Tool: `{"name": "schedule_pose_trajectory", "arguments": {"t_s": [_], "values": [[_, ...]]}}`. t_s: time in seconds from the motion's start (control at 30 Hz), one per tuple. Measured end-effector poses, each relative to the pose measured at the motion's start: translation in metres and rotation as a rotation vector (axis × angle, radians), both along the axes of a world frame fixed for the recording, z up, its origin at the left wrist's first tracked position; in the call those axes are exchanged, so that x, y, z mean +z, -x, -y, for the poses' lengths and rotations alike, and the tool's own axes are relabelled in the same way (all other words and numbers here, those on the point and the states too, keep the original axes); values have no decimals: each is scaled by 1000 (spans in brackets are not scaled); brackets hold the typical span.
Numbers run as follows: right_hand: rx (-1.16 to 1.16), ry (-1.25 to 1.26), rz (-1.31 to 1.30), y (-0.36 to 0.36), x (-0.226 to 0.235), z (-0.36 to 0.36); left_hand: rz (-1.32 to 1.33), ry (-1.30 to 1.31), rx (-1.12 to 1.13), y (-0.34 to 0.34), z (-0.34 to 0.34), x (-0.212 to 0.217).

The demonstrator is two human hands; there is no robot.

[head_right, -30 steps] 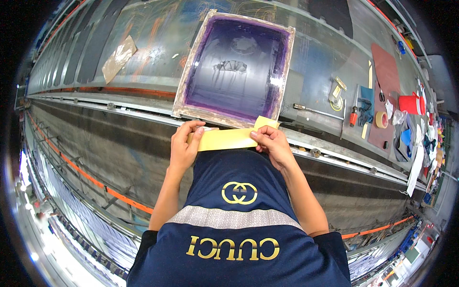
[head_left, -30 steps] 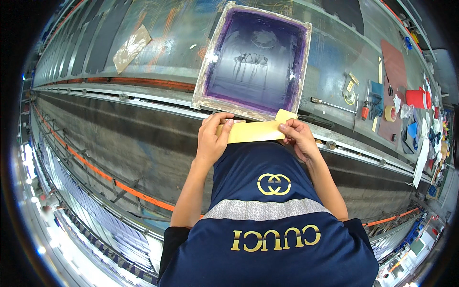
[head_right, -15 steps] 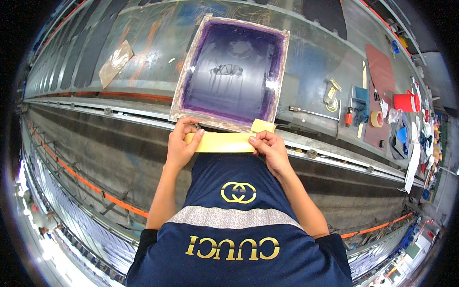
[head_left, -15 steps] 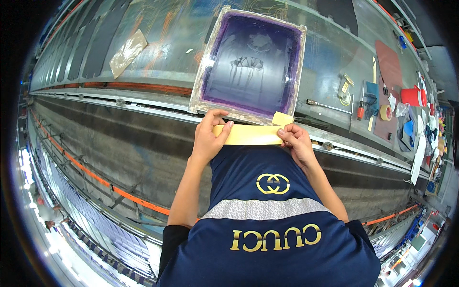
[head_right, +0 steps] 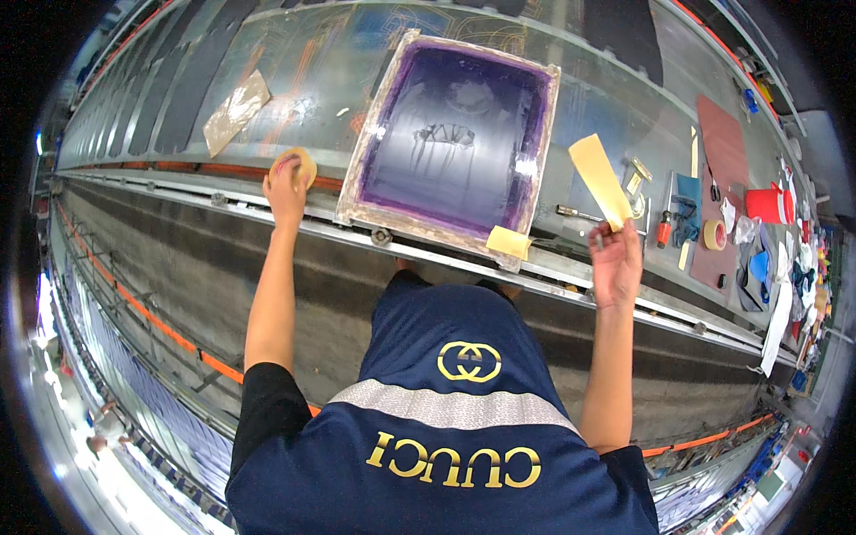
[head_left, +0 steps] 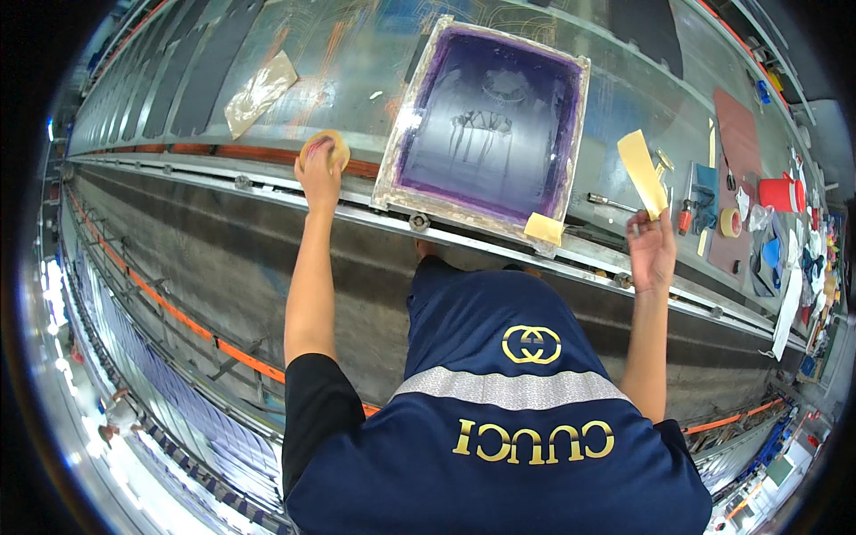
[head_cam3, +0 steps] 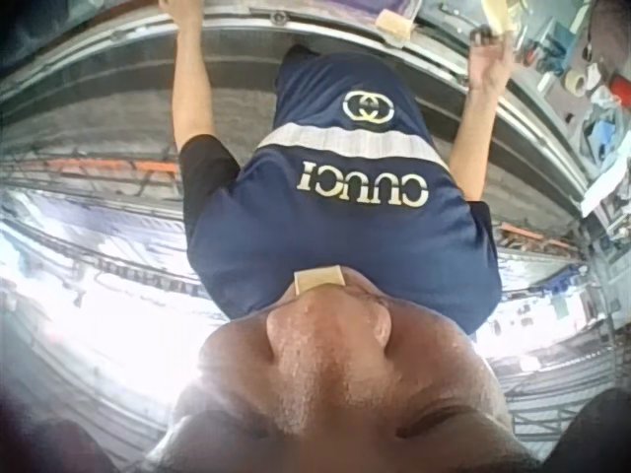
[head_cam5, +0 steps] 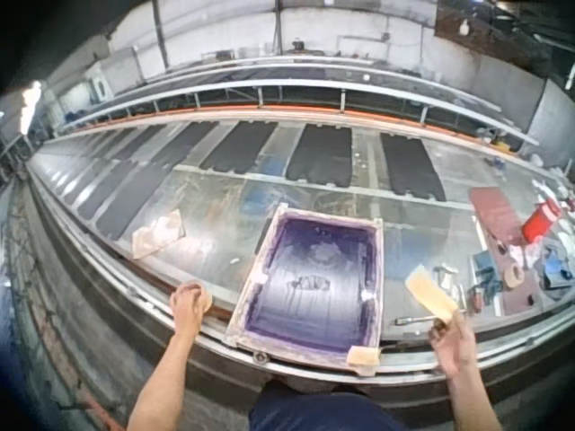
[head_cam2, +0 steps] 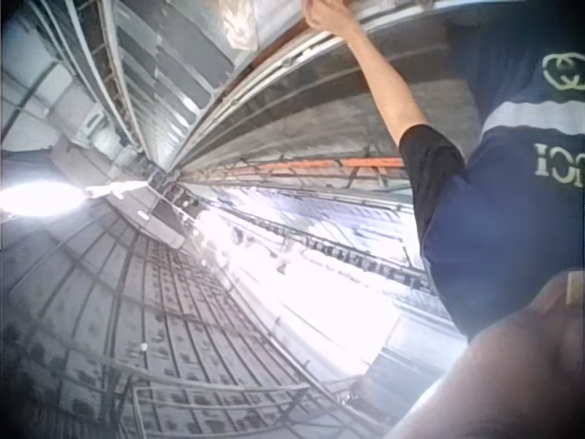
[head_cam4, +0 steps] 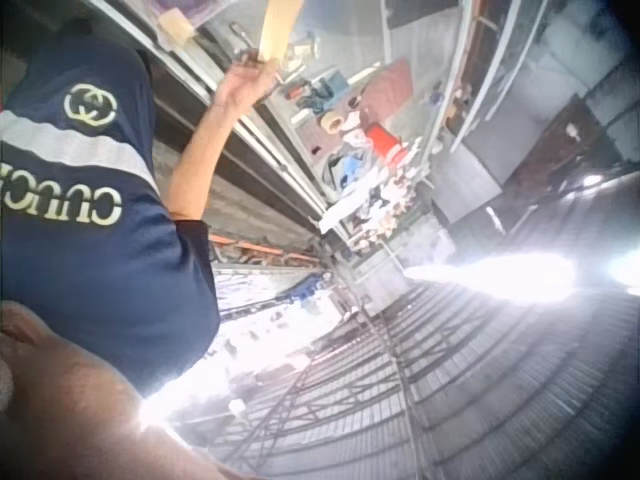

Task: The person assembles a screen frame by inserting metal rods into the corners and securing them. Then the person applies masking tape along the edges of the frame to seal the screen mesh.

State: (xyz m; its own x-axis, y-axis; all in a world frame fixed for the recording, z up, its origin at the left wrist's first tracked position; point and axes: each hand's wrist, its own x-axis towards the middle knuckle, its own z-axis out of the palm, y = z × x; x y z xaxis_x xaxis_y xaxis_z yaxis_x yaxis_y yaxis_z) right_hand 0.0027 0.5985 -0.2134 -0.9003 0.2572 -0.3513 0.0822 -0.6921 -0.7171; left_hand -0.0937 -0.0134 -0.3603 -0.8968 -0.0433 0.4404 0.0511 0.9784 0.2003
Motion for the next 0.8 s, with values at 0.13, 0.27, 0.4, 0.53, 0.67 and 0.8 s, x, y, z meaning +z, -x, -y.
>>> {"name": "schedule_pose_trajectory", "arguments": {"t_s": [0.13, 0.27, 0.4, 0.53, 0.67, 0.8], "values": [[19, 363, -26, -18, -42, -2, 94, 7, 95, -19, -16, -27], [-63, 262, 114, -31, -97, 22, 132, -280, 54, -18, -92, 5], [-34, 108, 162, -24, -119, 55, 469, -581, 88, -7, -109, -23], [21, -6, 157, -16, -117, 63, 559, -620, 68, 0, -113, -17], [66, -7, 79, -12, -80, 45, 573, -626, 55, -2, -118, 5], [124, -154, 99, -8, -54, 34, 582, -614, 56, -14, -142, 18]]}}
